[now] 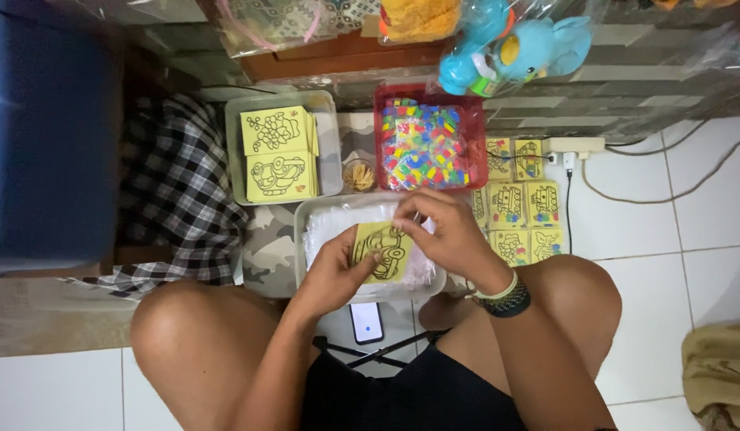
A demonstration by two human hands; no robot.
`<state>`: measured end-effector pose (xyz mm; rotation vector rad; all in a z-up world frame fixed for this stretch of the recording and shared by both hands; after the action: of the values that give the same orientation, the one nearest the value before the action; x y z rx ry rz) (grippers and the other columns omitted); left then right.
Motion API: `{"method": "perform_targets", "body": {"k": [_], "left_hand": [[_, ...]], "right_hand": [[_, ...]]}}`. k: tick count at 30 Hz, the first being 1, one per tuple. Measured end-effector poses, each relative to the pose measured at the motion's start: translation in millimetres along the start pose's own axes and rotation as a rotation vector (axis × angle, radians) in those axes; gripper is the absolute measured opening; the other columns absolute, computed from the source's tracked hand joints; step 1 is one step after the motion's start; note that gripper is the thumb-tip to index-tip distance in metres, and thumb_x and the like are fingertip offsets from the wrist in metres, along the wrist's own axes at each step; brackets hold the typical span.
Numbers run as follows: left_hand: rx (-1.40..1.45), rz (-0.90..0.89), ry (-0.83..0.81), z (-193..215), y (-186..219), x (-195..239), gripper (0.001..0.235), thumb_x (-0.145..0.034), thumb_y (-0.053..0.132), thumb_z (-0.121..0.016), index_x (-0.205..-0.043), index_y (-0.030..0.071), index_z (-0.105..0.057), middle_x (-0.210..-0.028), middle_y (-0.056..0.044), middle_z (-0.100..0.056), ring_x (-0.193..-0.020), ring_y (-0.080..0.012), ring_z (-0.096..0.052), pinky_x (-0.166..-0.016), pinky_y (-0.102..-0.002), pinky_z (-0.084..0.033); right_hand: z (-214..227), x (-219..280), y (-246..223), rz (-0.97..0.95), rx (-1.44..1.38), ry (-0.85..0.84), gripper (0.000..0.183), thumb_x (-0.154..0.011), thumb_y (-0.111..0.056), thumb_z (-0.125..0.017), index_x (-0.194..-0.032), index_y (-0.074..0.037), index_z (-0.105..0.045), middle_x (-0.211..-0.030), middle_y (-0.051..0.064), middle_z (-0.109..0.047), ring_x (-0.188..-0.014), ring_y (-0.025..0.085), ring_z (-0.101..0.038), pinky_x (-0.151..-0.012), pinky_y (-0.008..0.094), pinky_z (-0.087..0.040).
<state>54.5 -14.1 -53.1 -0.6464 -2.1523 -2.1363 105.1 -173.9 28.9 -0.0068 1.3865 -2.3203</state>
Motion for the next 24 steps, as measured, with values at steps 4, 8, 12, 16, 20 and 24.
{"method": "perform_targets", "body": {"k": [4, 8, 12, 16, 20, 24], "left_hand": [[-0.041, -0.020, 0.053, 3.9, 25.9, 4.8, 0.043, -0.089, -0.004, -0.065, -0.131, -0.009, -0.061, -0.098, -0.024, -0.076, -0.087, -0.0252, -0.070, -0.082, -0.042, -0.059], [0.116, -0.039, 0.270, 26.6, 31.0, 8.8, 0.028, -0.089, -0.004, -0.068, -0.117, -0.007, -0.064, -0.085, -0.011, -0.070, -0.076, -0.0154, -0.061, -0.071, -0.029, -0.056], [0.097, -0.072, 0.346, 41.4, 39.7, 11.2, 0.014, -0.089, -0.001, -0.073, -0.100, -0.004, -0.065, -0.072, -0.008, -0.069, -0.065, -0.0104, -0.060, -0.058, -0.022, -0.053], [0.103, -0.055, 0.383, 53.9, 29.3, 13.1, 0.014, -0.089, -0.001, -0.072, -0.101, -0.005, -0.065, -0.072, -0.009, -0.069, -0.064, -0.0120, -0.059, -0.059, -0.025, -0.054], [0.069, -0.055, 0.375, 59.0, 36.9, 19.0, 0.016, -0.089, -0.002, -0.071, -0.103, -0.007, -0.066, -0.075, -0.013, -0.071, -0.068, -0.0150, -0.060, -0.063, -0.030, -0.057], [0.074, -0.065, 0.390, 65.0, 39.9, 22.3, 0.018, -0.090, -0.001, -0.070, -0.106, -0.007, -0.066, -0.077, -0.015, -0.073, -0.070, -0.0153, -0.062, -0.065, -0.032, -0.059]], "right_hand": [[34.9, -7.0, 18.8, -0.134, -0.019, 0.143, 0.012, -0.091, 0.000, -0.073, -0.096, -0.008, -0.078, -0.079, 0.010, -0.072, -0.068, 0.023, -0.068, -0.065, 0.035, -0.054], [76.4, -12.8, 86.0, -0.278, 0.150, 0.386, 0.012, -0.096, 0.001, -0.071, -0.101, -0.007, -0.078, -0.081, 0.012, -0.072, -0.070, 0.024, -0.068, -0.061, 0.033, -0.052], [59.7, -31.1, 151.0, -0.417, 0.478, 0.204, 0.016, -0.091, -0.021, -0.073, -0.105, -0.026, -0.079, -0.091, 0.004, -0.076, -0.094, 0.030, -0.073, -0.080, 0.045, -0.059], [32.9, -49.6, 186.0, -0.368, 0.652, -0.012, 0.013, -0.091, -0.016, -0.068, -0.096, -0.021, -0.079, -0.087, 0.013, -0.076, -0.091, 0.042, -0.072, -0.080, 0.053, -0.058], [1.3, -48.3, 194.8, -0.409, 0.687, -0.173, 0.036, -0.081, -0.024, -0.081, -0.113, -0.009, -0.072, -0.102, 0.018, -0.076, -0.101, 0.042, -0.072, -0.086, 0.056, -0.058], [-7.7, -44.8, 224.5, -0.442, 0.769, -0.216, 0.032, -0.084, -0.022, -0.076, -0.114, -0.013, -0.069, -0.106, 0.014, -0.073, -0.108, 0.040, -0.070, -0.090, 0.057, -0.056]]}}
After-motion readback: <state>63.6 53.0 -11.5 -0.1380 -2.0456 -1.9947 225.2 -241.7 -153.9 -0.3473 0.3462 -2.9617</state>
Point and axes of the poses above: each hand's wrist, its own x-axis away from the middle knuckle, its own z-axis out of the back of the hand, y = z × x, the point moved 7 cm from there along -x, towards the middle knuckle
